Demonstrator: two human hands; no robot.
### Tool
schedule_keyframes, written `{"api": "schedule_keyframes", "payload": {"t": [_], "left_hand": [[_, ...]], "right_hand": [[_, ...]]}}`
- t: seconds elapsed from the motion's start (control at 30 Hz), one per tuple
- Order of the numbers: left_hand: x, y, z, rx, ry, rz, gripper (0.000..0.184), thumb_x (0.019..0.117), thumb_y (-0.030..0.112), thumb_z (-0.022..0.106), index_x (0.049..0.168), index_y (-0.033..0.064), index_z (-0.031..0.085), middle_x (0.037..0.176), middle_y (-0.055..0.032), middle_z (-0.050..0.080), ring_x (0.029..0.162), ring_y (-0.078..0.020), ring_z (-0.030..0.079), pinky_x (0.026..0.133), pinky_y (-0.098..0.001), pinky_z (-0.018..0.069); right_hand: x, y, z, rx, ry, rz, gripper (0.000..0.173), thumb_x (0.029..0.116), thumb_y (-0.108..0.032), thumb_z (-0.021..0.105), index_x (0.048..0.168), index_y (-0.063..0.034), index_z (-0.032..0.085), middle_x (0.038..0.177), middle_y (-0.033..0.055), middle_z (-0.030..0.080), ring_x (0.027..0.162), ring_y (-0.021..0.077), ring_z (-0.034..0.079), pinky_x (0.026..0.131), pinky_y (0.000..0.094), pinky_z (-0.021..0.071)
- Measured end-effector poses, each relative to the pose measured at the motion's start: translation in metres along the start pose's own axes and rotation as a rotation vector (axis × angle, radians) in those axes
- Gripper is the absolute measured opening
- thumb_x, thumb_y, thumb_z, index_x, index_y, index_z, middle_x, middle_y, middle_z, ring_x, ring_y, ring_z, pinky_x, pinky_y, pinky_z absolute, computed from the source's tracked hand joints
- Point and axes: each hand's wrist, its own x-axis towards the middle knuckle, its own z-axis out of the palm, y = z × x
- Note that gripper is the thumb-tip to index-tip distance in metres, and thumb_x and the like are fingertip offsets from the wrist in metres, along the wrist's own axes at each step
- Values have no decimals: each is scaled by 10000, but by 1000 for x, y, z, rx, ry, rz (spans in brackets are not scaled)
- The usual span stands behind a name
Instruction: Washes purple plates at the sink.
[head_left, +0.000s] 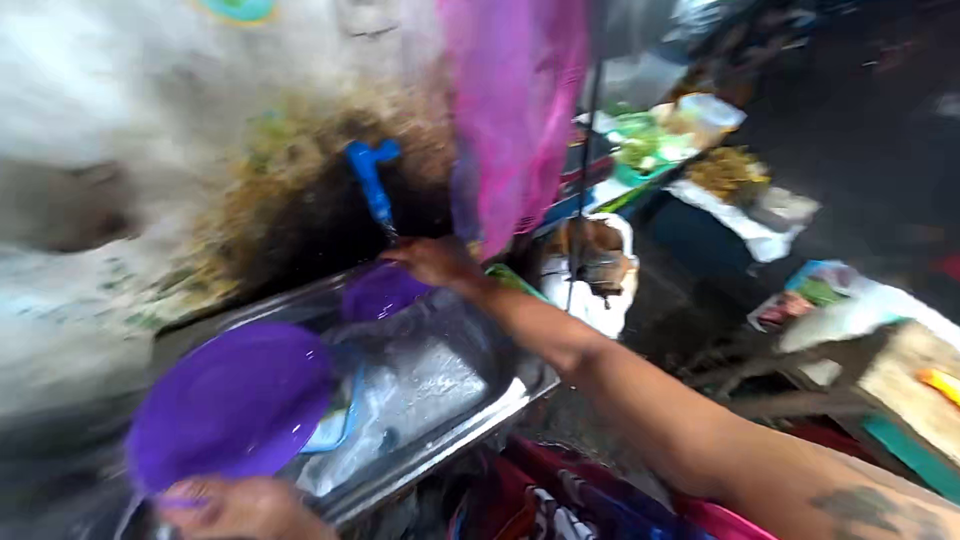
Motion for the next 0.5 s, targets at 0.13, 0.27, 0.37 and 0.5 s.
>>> {"api": "schedule_keyframes", "payload": {"t": [0.13,0.27,0.37,0.5], "left_hand": [[6,-7,6,108,110,-52,445,1106,142,359,1378,-204,425,1345,-288,550,1268,-153,553,1102,-259,426],[8,-19,2,58,152,-6,420,1107,146,359,1354,-178,460,1306,-229,581,1230,-114,570,1081,-252,444],[7,-21,1,0,199,-34,415,1111,131,346,1385,-169,433,1319,-216,572,1228,-110,571,1076,-260,458],[6,-17,8,-32,147,-26,376,1097,103,411,1354,-167,461,1244,-193,617,1148,-109,620,1026,-280,511]], "right_hand": [[7,18,-16,43,12,303,299,1058,-258,546,1278,-158,722,1221,109,729,1144,301,685,1010,574,525],[-20,36,-21,244,163,621,367,1053,-325,565,1314,-86,662,1214,173,706,1162,319,665,1033,577,507],[-36,21,-15,378,302,763,355,1057,-295,553,1313,-66,643,1198,178,695,1132,300,661,997,549,520],[-33,-11,-4,153,-22,368,332,1072,-272,526,1290,-91,698,1233,142,717,1172,290,676,1047,524,511]]}}
